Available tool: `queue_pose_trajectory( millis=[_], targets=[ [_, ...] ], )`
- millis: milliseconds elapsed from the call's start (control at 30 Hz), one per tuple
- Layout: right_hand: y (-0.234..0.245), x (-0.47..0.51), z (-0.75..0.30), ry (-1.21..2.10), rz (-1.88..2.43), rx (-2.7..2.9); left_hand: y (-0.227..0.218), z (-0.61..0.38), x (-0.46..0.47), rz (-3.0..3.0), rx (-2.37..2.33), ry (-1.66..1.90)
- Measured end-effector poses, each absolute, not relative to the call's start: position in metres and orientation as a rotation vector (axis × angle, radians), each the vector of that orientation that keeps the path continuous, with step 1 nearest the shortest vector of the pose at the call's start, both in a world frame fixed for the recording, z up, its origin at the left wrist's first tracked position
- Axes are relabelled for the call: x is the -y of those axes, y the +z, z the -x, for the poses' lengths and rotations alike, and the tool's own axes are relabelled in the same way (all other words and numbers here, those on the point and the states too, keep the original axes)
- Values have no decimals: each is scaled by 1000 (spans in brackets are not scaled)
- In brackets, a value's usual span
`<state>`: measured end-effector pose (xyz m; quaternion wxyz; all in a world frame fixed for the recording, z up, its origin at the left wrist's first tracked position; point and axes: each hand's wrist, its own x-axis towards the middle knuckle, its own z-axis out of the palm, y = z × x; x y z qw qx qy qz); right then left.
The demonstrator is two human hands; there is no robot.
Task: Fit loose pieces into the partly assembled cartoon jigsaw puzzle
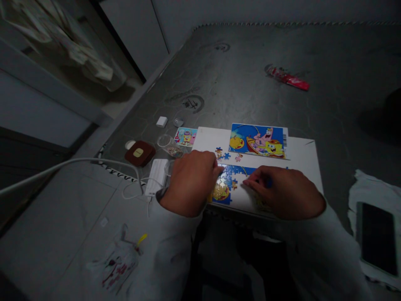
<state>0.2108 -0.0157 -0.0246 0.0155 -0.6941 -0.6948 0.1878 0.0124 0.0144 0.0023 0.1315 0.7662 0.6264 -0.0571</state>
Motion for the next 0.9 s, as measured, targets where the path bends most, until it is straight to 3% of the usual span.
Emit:
queue_pose_trajectory(
  millis=[333, 900],
  targets=[
    [-40, 9, -267, 699, 2109, 2075, 11, 9, -18, -2106, -2011, -190],
    [-41, 4, -270, 783, 2175, 2071, 3, 17, -25, -2109, -1979, -47]
  ],
)
